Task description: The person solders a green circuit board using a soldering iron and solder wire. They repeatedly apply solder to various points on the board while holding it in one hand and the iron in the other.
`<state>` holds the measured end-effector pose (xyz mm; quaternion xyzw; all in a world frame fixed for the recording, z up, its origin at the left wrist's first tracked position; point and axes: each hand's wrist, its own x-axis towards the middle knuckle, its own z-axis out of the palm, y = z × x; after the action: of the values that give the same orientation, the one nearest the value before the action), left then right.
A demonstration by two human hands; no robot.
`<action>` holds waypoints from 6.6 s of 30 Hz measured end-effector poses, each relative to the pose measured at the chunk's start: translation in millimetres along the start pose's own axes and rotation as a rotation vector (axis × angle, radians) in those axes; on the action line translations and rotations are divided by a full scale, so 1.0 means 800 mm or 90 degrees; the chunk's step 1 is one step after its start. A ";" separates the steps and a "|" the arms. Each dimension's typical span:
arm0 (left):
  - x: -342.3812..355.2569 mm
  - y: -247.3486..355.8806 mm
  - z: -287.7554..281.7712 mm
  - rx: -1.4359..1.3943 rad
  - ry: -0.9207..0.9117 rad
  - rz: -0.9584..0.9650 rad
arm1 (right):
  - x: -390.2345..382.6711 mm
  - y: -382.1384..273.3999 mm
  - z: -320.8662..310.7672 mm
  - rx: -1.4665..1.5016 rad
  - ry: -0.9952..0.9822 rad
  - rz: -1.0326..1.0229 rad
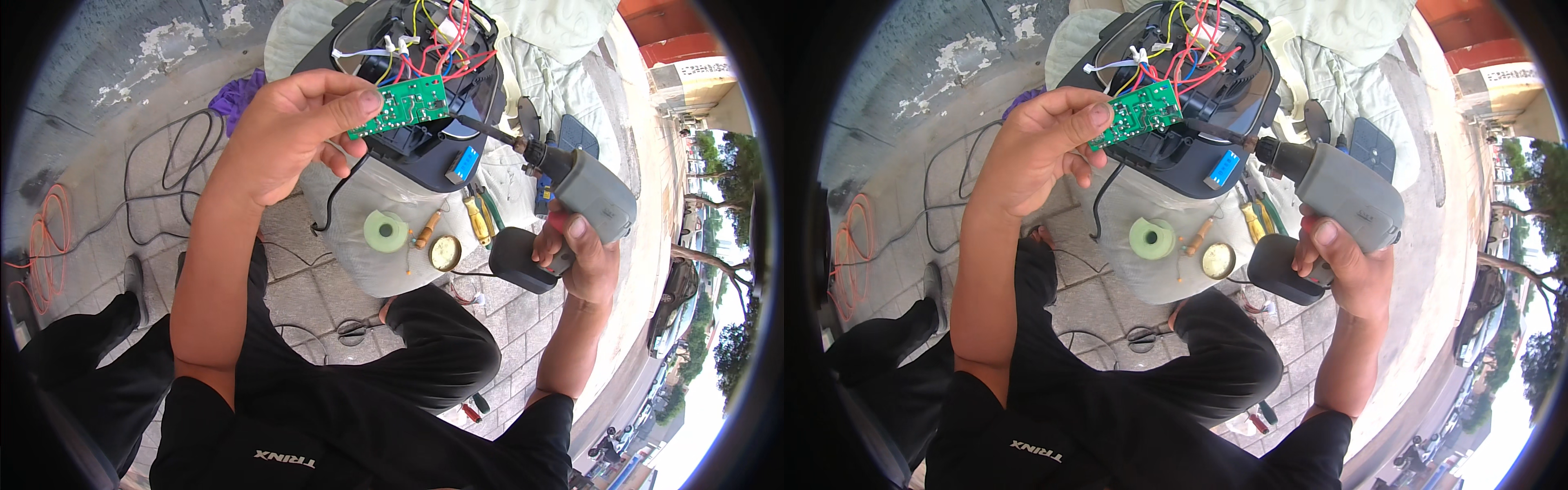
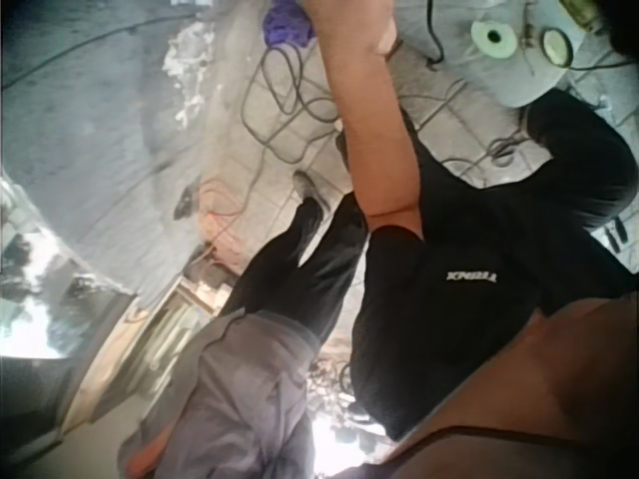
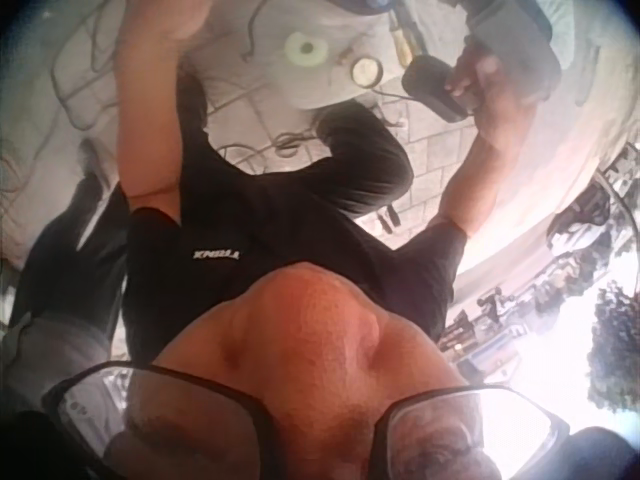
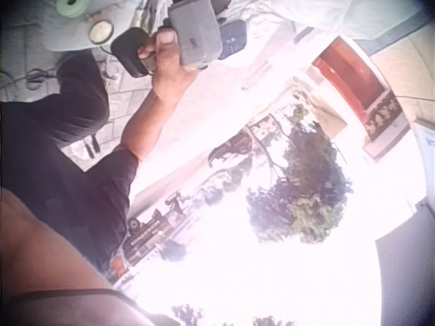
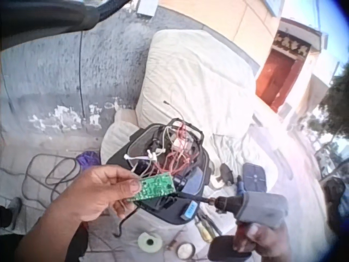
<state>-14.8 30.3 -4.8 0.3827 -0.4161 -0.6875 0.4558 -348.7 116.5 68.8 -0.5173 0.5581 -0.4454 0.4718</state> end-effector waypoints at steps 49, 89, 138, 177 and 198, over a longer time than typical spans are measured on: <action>0.005 -0.006 -0.006 -0.029 -0.009 -0.029 | 0.021 0.021 -0.001 0.023 -0.049 0.031; 0.009 -0.001 -0.012 -0.142 -0.023 -0.089 | 0.023 0.020 -0.003 0.021 -0.064 0.007; 0.010 -0.004 -0.016 -0.145 -0.029 -0.091 | 0.022 0.018 -0.001 0.029 -0.067 -0.006; 0.002 0.000 0.002 -0.156 -0.020 -0.079 | -0.059 0.114 0.097 0.033 0.152 -0.145; 0.001 0.000 0.007 -0.155 0.002 -0.084 | -0.053 0.113 0.099 0.030 0.130 -0.156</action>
<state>-20.2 30.5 -3.3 0.3519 -0.3027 -0.7609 0.4534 -284.2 164.6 -30.2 -0.5225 0.5251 -0.5629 0.3668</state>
